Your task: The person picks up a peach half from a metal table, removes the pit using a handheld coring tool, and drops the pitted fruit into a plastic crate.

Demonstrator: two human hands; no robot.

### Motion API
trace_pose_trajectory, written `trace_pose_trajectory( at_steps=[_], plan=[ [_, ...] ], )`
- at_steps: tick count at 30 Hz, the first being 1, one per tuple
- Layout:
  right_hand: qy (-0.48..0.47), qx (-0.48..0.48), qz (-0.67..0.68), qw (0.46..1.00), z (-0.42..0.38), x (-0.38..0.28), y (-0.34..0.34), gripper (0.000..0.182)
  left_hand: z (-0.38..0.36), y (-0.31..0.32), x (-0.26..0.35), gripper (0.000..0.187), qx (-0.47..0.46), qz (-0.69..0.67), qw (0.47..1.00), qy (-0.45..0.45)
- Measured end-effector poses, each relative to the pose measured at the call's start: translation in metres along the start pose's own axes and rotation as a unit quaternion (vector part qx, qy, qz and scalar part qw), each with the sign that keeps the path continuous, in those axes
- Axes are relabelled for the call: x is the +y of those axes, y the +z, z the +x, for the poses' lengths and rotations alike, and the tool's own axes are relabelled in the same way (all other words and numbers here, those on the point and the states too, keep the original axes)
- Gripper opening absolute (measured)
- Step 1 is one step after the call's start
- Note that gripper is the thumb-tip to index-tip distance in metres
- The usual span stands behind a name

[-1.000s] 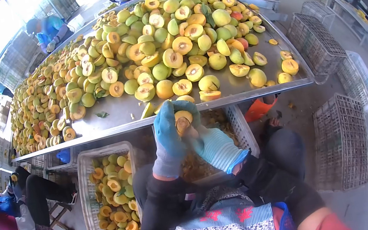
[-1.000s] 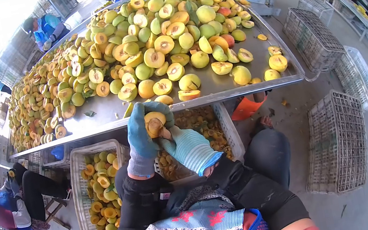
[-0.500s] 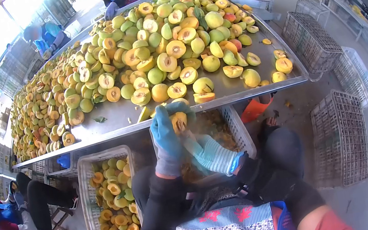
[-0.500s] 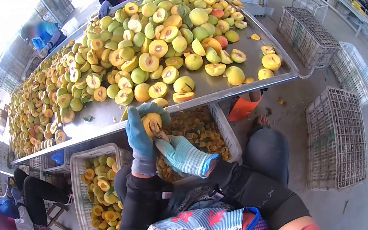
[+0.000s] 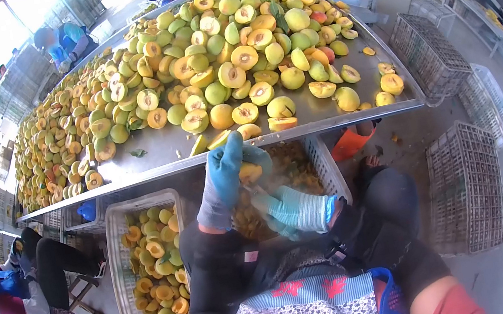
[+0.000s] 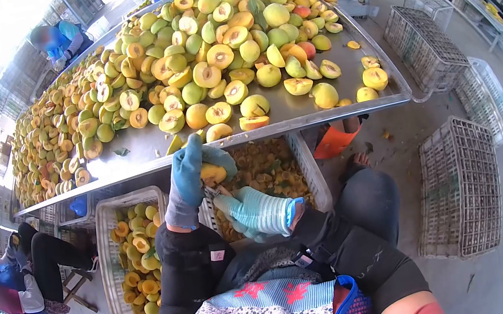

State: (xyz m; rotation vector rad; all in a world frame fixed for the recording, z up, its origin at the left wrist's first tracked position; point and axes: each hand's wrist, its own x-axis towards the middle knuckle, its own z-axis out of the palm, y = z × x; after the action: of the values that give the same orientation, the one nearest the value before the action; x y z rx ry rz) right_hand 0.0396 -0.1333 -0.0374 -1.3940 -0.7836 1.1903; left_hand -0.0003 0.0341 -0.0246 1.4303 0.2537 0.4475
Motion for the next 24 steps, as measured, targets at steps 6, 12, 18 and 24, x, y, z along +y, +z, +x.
trace_pose_trajectory(
  at_steps=[6,12,18,24],
  plan=[
    [0.186,-0.160,0.228,0.942,-0.007,-0.032,-0.017,0.044,-0.002,0.006,0.007,0.055,-0.080,-0.323,0.943,0.006],
    [0.195,-0.078,0.222,0.952,-0.016,-0.049,-0.002,0.041,-0.003,0.008,0.014,0.057,0.010,-0.153,0.988,0.027],
    [0.134,-0.034,0.150,0.979,-0.016,-0.034,0.006,0.041,-0.007,0.015,0.006,0.055,-0.013,-0.301,0.953,-0.004],
    [-0.163,0.092,-0.276,0.943,-0.003,-0.008,0.001,0.040,-0.005,0.012,0.013,0.041,0.102,-0.489,0.866,-0.017]
  ],
)
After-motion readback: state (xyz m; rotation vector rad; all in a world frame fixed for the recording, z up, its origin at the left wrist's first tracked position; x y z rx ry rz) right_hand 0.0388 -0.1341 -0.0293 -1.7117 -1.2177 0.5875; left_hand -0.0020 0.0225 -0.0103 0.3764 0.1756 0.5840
